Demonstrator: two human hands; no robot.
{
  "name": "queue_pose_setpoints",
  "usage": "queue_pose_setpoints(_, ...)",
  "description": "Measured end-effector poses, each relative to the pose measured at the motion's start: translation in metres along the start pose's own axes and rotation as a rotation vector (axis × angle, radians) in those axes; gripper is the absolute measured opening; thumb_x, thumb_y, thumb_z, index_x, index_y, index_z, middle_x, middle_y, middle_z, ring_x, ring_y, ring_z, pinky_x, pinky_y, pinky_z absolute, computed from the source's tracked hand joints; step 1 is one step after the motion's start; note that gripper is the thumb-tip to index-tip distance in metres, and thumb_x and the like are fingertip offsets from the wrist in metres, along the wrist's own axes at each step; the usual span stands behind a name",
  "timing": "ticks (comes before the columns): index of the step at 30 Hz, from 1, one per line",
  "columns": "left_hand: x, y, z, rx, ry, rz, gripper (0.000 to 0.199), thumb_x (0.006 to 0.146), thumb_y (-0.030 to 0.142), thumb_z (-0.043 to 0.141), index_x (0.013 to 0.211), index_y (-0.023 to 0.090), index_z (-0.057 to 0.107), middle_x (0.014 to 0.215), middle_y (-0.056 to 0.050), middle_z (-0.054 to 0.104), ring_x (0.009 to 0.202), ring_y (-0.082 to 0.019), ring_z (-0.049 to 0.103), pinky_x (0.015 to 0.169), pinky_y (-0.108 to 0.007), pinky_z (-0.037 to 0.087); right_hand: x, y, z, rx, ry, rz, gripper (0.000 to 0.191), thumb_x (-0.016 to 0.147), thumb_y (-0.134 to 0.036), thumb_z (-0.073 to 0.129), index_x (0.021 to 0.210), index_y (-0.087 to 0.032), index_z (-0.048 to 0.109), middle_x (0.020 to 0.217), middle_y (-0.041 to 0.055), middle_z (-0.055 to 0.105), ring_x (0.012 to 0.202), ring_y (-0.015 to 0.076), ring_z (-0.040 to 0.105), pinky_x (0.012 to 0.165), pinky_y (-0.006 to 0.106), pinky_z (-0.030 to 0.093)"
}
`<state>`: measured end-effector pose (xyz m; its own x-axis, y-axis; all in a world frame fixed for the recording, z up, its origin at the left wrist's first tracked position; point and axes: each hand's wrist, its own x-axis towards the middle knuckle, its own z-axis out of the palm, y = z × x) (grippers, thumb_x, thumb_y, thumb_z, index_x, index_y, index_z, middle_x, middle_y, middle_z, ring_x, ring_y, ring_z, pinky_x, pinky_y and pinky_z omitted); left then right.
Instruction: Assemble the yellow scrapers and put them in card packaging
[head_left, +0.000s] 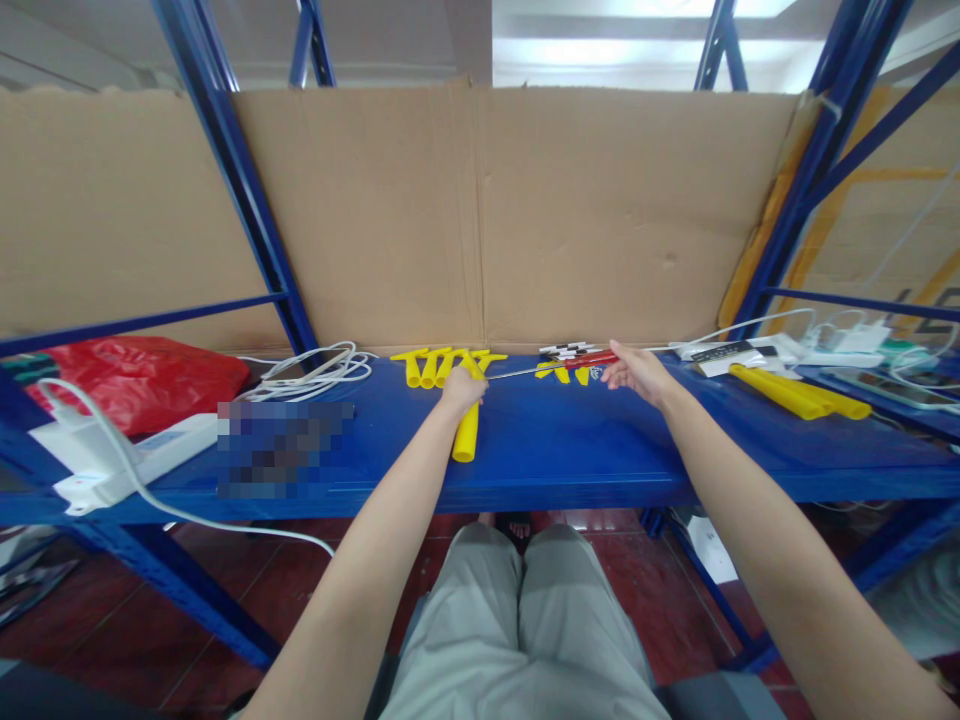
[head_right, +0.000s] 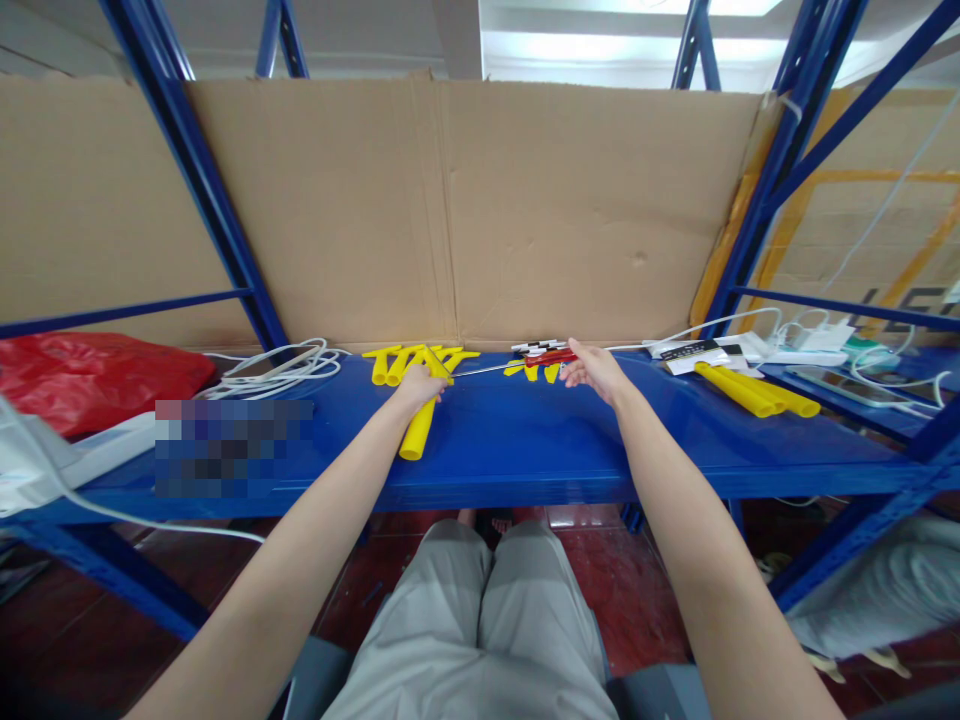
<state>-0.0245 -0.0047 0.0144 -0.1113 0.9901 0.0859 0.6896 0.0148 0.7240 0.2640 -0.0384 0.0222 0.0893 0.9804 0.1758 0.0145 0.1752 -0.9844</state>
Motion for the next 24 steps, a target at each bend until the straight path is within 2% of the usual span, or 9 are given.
queue_pose_setpoints(10, 0.0022, -0.0016, 0.0013, -0.003, 0.011, -0.001, 0.013, 0.079, 0.010, 0.059, 0.086, 0.005, 0.068, 0.075, -0.013, 0.072, 0.064, -0.018, 0.069, 0.057, -0.021, 0.051, 0.0048, 0.0064, -0.0026, -0.082, 0.030, -0.029, 0.039, 0.088, -0.051, 0.059, 0.074, -0.015, 0.058, 0.043, 0.0064, 0.061, 0.033, 0.0124, 0.053, 0.036, 0.020, 0.045)
queue_pose_setpoints(13, 0.0018, -0.0014, 0.0010, -0.002, 0.012, 0.003, 0.011, 0.079, 0.010, 0.059, 0.084, 0.005, 0.068, 0.074, -0.013, 0.072, 0.064, -0.018, 0.069, 0.057, -0.021, 0.050, 0.0044, 0.0062, -0.0026, -0.081, 0.038, -0.026, 0.039, 0.089, -0.050, 0.058, 0.071, -0.015, 0.058, 0.044, 0.0069, 0.062, 0.033, 0.0121, 0.054, 0.036, 0.020, 0.045)
queue_pose_setpoints(24, 0.0005, -0.0014, 0.0031, -0.075, 0.003, -0.013, 0.011, 0.080, 0.008, 0.059, 0.087, 0.007, 0.067, 0.072, -0.009, 0.070, 0.057, -0.013, 0.065, 0.055, -0.020, 0.049, -0.0024, -0.0010, 0.0022, -0.050, 0.045, 0.154, 0.035, 0.096, -0.038, 0.051, 0.074, -0.012, 0.062, 0.053, 0.0097, 0.067, 0.040, 0.0115, 0.060, 0.040, 0.016, 0.046)
